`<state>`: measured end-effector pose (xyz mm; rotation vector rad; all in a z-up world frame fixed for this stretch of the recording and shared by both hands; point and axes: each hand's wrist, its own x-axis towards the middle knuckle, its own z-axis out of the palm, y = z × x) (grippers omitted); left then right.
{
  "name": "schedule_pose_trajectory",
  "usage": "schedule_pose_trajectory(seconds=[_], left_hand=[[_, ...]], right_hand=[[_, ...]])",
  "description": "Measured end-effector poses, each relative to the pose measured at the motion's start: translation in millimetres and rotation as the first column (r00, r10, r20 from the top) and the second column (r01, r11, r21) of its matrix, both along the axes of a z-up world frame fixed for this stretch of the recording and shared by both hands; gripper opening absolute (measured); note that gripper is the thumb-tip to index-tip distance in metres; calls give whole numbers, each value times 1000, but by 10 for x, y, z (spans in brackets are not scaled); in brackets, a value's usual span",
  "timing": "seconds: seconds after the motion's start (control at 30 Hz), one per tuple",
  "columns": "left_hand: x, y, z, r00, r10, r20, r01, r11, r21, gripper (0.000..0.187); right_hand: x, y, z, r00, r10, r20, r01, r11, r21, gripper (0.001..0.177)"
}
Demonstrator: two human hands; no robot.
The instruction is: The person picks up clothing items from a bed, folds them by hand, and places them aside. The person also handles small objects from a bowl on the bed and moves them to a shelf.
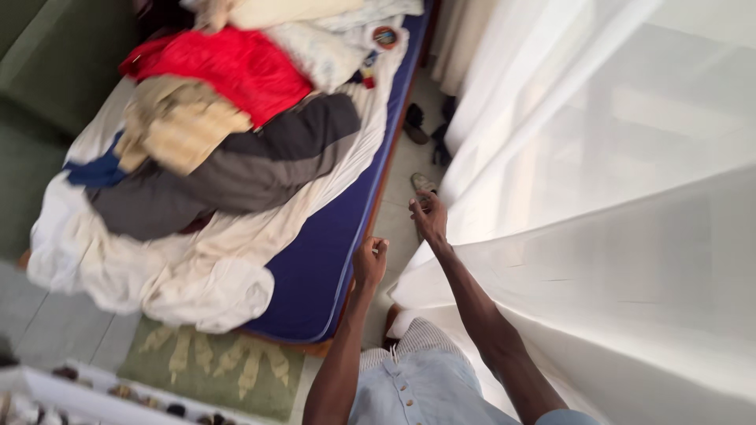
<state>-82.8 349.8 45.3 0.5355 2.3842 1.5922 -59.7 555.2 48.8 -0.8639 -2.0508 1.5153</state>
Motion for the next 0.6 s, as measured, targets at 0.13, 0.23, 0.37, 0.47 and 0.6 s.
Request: schedule_pose_trajectory(seconds=[0.13,0.23,0.37,0.47,0.6], left_hand=[[-227,511,-11,994,-105,8,106,994,-23,25],[-488,837,-95,985,-164,-54,159,984,-84,26],[-935,1274,-298,988,-149,-47,147,988,-45,26],[-1308,1617,-468,992,-125,-28,123,989,-77,27],[-1904,2043,-727,991,-119,59,123,989,-82,30]], right_hand=[[24,705,42,996,-91,26,91,996,-14,54],[-34,1095,-7,988,-140,60,137,989,48,60],[-259,1526,-169,985,-123,123,120,992,31,67],[-638,1838,-314,978,-98,182,91,995,46,68],[-1382,2243,-486,988,-44,149,30,995,90,66]])
